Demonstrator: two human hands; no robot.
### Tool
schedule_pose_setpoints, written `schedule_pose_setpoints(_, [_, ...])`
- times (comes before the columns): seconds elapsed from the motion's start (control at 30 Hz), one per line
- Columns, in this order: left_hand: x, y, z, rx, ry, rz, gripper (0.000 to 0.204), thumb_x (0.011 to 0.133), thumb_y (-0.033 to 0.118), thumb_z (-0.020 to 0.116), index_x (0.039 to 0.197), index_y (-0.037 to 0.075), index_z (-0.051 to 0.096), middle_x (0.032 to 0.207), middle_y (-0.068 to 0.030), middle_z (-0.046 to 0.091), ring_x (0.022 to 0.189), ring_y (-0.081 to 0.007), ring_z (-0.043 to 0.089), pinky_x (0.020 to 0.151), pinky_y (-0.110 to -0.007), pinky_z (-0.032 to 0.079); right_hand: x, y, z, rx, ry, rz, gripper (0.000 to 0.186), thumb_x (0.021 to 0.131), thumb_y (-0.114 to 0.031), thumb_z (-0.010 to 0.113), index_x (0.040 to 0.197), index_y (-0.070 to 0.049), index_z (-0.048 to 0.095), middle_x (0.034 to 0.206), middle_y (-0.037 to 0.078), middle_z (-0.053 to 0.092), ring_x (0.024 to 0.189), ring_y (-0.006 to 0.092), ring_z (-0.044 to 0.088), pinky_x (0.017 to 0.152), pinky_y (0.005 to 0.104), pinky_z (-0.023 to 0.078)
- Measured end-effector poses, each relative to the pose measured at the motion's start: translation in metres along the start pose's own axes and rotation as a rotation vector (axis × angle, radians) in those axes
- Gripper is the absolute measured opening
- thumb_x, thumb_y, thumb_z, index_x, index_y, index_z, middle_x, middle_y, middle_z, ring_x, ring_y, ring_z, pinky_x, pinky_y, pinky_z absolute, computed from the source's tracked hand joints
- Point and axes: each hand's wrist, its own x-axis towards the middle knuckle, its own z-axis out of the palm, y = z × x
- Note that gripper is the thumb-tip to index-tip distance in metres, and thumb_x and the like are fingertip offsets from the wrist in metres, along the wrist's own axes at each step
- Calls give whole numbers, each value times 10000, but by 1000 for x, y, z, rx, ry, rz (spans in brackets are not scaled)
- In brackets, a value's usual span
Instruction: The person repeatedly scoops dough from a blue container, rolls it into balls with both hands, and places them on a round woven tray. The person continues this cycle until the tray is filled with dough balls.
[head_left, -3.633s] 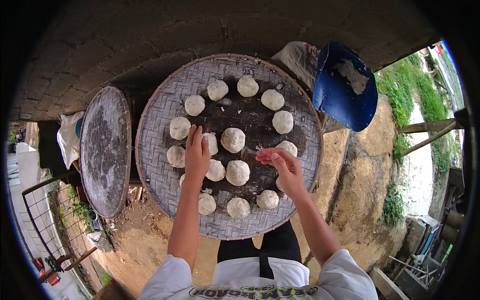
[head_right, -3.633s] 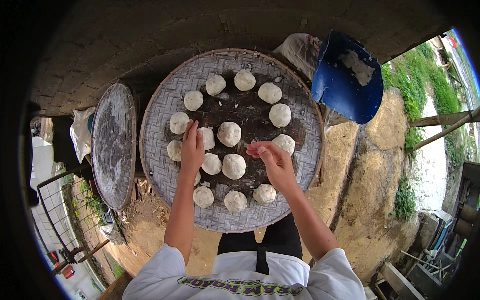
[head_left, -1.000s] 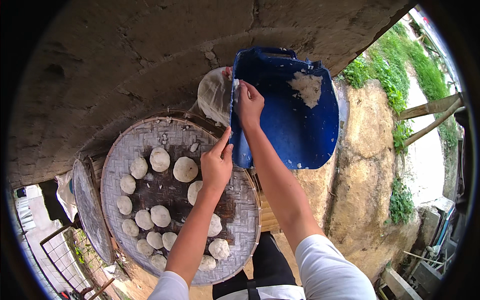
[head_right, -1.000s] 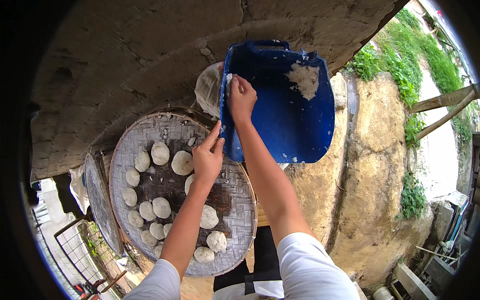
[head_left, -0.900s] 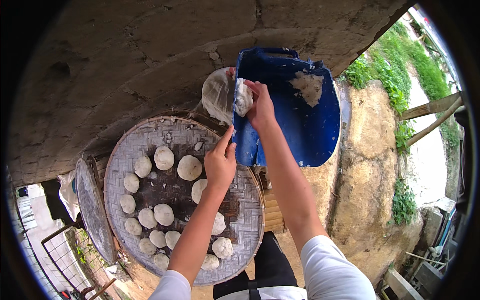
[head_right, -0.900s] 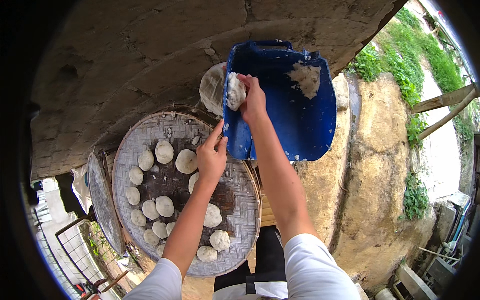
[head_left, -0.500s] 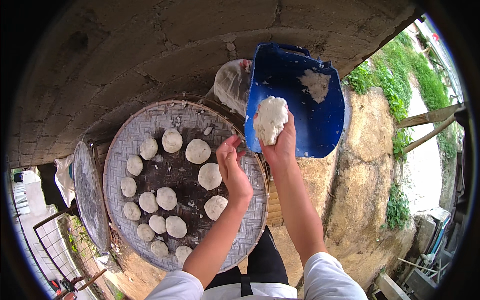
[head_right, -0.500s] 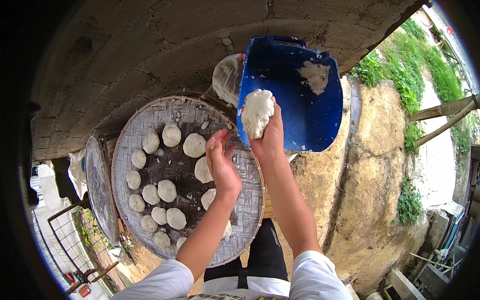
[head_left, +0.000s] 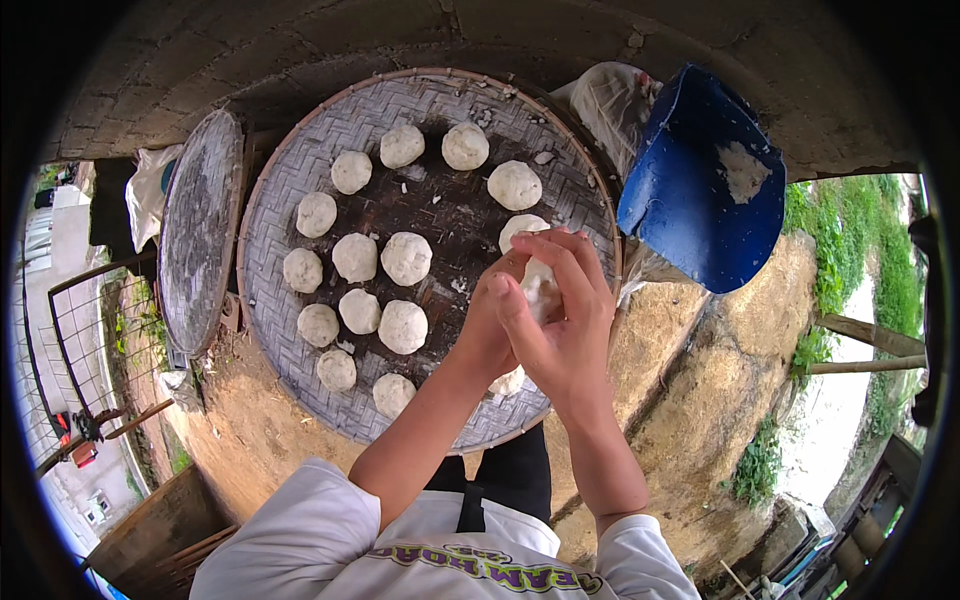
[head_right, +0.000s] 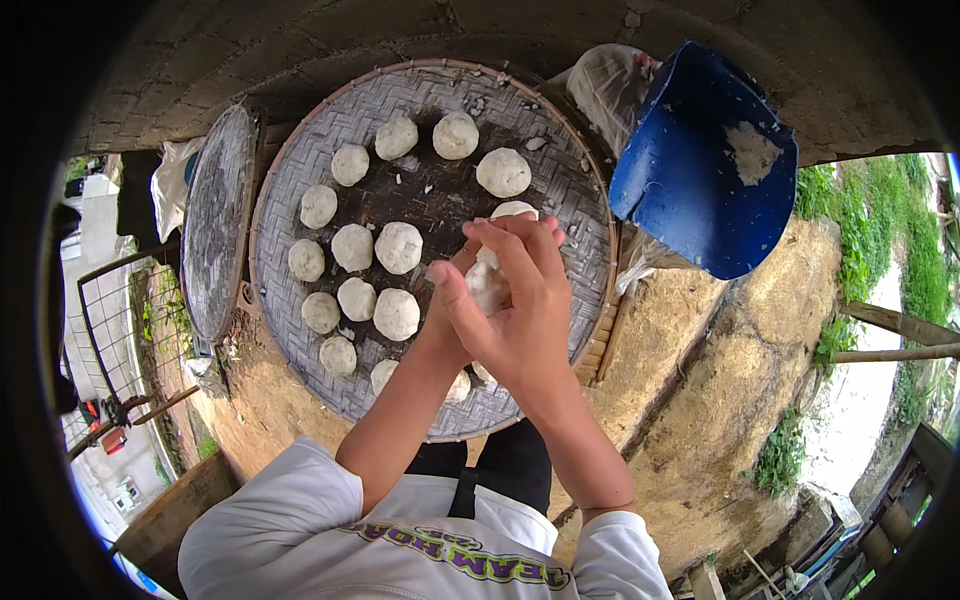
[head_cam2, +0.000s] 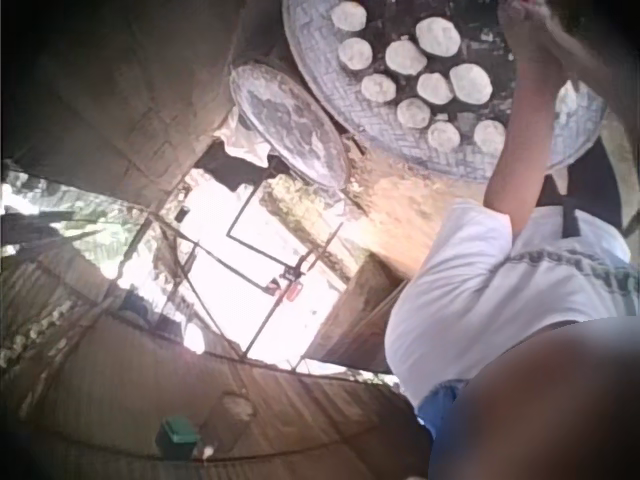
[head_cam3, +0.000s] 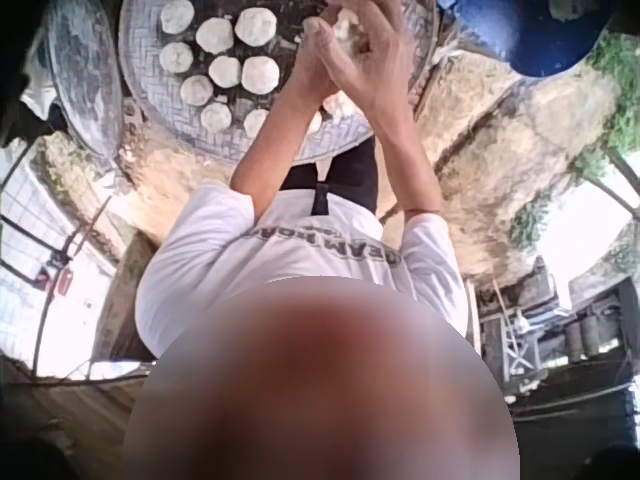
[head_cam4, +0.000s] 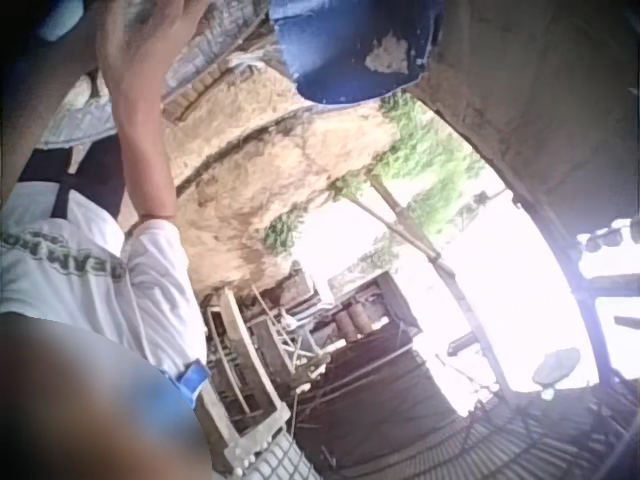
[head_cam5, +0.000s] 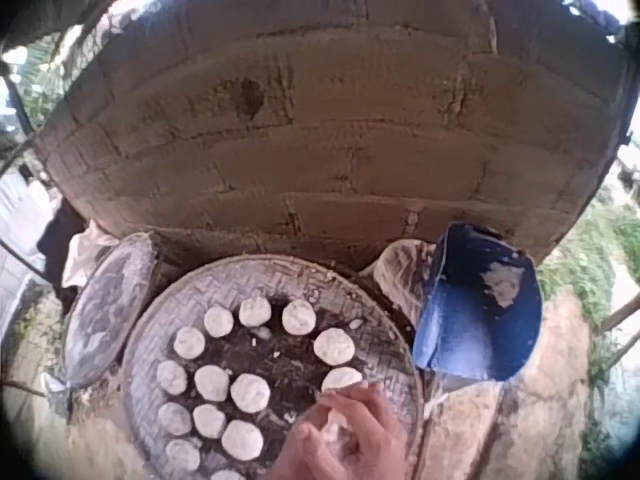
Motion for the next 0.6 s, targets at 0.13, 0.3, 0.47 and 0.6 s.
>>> schedule_pose_setpoints(0.13, [-32,20,-7,-243,124,121,678,1137,550,378,1528,8,488,1600,-173,494,1486,-303,465,1252,-459,375,-19,-15,43,391,207,152,172,1028,-154,673,1075,10,691,1059,99,733,1008,193,697,930,352,538])
schedule_pose_setpoints(0.3, [-85,27,-33,-391,-43,-68,747,1133,595,299,1596,21,416,1668,-193,413,1576,-341,350,1309,-489,295,-67,-43,60,302,16,-69,248,1035,-179,654,1122,49,704,1166,171,724,1081,268,708,972,383,543])
schedule_pose_setpoints(0.47, [-127,23,-40,-306,-131,-29,791,1127,634,220,1648,42,288,1679,-194,386,1589,-333,327,1306,-492,293,-110,-66,69,-33,-132,2,395,1113,-260,462,1264,10,708,1221,197,728,1114,359,698,998,421,521])
schedule_pose_setpoints(0.6, [-149,20,-52,-455,36,-52,771,1125,638,250,1633,60,293,1659,-205,407,1560,-331,373,1296,-485,300,-132,-63,88,181,-53,176,375,1114,-245,482,1139,47,717,1142,167,734,1030,281,718,927,377,565])
